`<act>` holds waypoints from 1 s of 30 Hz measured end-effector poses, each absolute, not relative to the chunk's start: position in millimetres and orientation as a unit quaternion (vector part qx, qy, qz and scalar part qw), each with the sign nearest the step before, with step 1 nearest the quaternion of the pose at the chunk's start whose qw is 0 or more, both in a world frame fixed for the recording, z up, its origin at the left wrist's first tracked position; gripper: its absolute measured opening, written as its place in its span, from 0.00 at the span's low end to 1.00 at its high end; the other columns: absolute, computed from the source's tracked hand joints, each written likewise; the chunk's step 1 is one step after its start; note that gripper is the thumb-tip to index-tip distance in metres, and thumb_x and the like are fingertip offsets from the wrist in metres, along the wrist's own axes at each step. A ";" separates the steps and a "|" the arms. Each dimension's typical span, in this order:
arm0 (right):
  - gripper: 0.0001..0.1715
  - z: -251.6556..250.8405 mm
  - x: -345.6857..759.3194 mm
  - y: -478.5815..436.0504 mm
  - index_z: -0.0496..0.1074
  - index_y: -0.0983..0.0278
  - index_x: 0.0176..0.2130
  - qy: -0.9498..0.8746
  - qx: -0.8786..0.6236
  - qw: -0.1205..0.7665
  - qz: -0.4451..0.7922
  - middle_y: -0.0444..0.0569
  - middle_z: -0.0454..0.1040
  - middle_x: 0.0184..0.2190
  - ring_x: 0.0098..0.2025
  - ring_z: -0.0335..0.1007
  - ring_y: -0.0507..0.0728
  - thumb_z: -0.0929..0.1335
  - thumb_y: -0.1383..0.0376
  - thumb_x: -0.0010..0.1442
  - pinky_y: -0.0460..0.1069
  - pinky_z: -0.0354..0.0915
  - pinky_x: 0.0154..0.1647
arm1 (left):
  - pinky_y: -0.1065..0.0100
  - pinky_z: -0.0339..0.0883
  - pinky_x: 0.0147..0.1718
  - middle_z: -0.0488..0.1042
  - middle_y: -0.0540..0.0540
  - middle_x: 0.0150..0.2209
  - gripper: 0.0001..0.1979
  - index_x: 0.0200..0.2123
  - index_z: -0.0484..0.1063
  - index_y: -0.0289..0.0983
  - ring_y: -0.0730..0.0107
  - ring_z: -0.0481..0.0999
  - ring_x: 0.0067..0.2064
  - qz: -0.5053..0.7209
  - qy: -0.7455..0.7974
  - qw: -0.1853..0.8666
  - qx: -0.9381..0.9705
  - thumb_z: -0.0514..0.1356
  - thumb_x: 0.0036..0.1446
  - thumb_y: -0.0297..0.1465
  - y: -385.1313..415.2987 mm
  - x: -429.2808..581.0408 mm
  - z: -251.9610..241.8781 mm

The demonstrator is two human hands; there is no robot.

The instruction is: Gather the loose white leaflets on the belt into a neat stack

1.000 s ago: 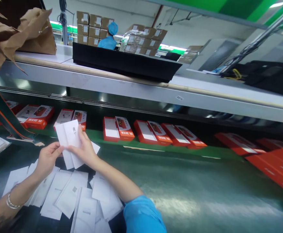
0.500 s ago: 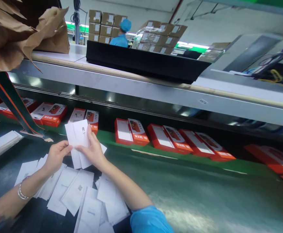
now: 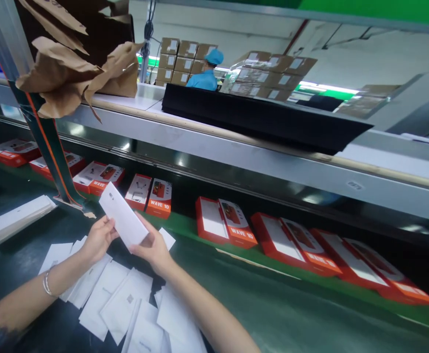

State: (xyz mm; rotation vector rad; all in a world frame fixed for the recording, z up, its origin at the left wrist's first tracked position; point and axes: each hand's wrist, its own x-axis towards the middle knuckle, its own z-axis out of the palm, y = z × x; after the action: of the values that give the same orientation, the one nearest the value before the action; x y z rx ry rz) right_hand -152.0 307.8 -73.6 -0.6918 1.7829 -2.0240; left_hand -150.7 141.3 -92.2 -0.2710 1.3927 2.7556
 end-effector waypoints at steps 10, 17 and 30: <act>0.26 -89.6 -282.8 311.9 0.62 0.73 0.57 0.913 -0.249 -0.215 -0.243 0.53 0.59 0.57 0.60 0.53 0.54 0.53 0.73 0.63 0.50 0.50 0.64 | 0.53 0.57 0.52 0.59 0.36 0.53 0.25 0.58 0.60 0.30 0.52 0.59 0.54 0.103 0.981 0.084 -0.141 0.43 0.63 0.36 26.4 -78.1 -112.7; 0.25 -126.8 -314.0 268.9 0.64 0.79 0.54 0.969 -0.235 -0.068 -0.044 0.65 0.62 0.52 0.56 0.57 0.62 0.53 0.76 0.62 0.54 0.54 0.58 | 0.54 0.60 0.48 0.54 0.28 0.58 0.32 0.62 0.54 0.31 0.41 0.53 0.59 -0.076 0.969 0.132 -0.193 0.45 0.61 0.45 39.7 -52.8 -147.6; 0.41 -103.9 -252.5 266.9 0.53 0.67 0.63 0.870 -0.483 0.052 -0.084 0.57 0.43 0.63 0.65 0.41 0.62 0.66 0.54 0.57 0.58 0.46 0.64 | 0.55 0.49 0.59 0.56 0.33 0.59 0.30 0.60 0.58 0.30 0.49 0.55 0.59 0.207 0.972 0.092 -0.063 0.47 0.60 0.43 54.7 -53.4 -136.0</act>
State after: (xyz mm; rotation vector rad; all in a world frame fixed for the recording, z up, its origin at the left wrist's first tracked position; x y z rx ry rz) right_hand -252.5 266.9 -103.9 -1.4705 2.6465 -0.2548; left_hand -53.4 54.7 -136.0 -0.1856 2.8865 0.6138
